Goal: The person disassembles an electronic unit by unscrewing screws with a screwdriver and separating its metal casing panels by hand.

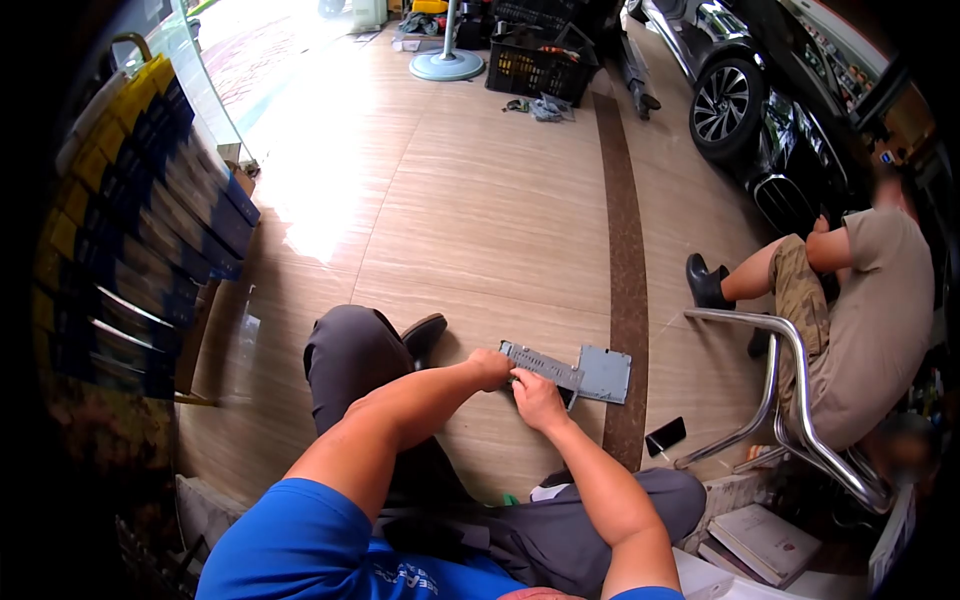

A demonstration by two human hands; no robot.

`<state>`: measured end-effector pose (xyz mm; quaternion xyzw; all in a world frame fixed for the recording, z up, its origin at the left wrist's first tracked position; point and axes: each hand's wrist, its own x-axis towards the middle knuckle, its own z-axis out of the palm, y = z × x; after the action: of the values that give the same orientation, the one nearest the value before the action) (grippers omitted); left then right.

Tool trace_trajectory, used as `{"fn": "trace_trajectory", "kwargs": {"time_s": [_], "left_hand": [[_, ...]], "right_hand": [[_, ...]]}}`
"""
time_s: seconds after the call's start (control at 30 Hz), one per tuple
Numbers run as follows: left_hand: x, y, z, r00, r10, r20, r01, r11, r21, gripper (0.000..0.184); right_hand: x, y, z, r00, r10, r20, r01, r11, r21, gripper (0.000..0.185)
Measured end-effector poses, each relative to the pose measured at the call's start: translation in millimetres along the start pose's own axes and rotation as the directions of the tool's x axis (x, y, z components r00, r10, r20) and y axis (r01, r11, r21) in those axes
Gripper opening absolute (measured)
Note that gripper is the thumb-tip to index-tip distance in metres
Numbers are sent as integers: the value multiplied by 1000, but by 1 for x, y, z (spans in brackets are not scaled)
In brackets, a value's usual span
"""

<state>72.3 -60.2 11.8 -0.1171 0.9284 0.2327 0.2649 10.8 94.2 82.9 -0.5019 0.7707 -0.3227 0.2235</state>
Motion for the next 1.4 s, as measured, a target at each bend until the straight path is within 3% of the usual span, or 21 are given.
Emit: {"fn": "trace_trajectory", "kwargs": {"time_s": [0.57,0.73,0.8,0.87,0.93,1.4], "left_hand": [[0,4,-6,999,23,-36,-20,997,75,21],[7,-2,-4,999,20,27,-22,998,57,21],[5,1,-5,999,34,3,-34,998,48,20],[9,-3,2,997,59,-54,-55,995,78,19],[9,-3,-4,997,78,17,-80,986,144,20],[5,5,-10,999,44,-27,-39,985,171,20]], "right_hand": [[-4,12,-3,1000,3,-24,-2,1000,27,23],[-7,24,2,996,-59,-61,59,998,-10,22],[-4,28,2,999,-49,2,49,999,-20,22],[-6,19,-4,999,21,-35,-21,1000,11,21],[-6,20,-2,994,87,-64,-84,995,45,21],[-4,27,-5,998,52,-32,-52,999,17,22]]}}
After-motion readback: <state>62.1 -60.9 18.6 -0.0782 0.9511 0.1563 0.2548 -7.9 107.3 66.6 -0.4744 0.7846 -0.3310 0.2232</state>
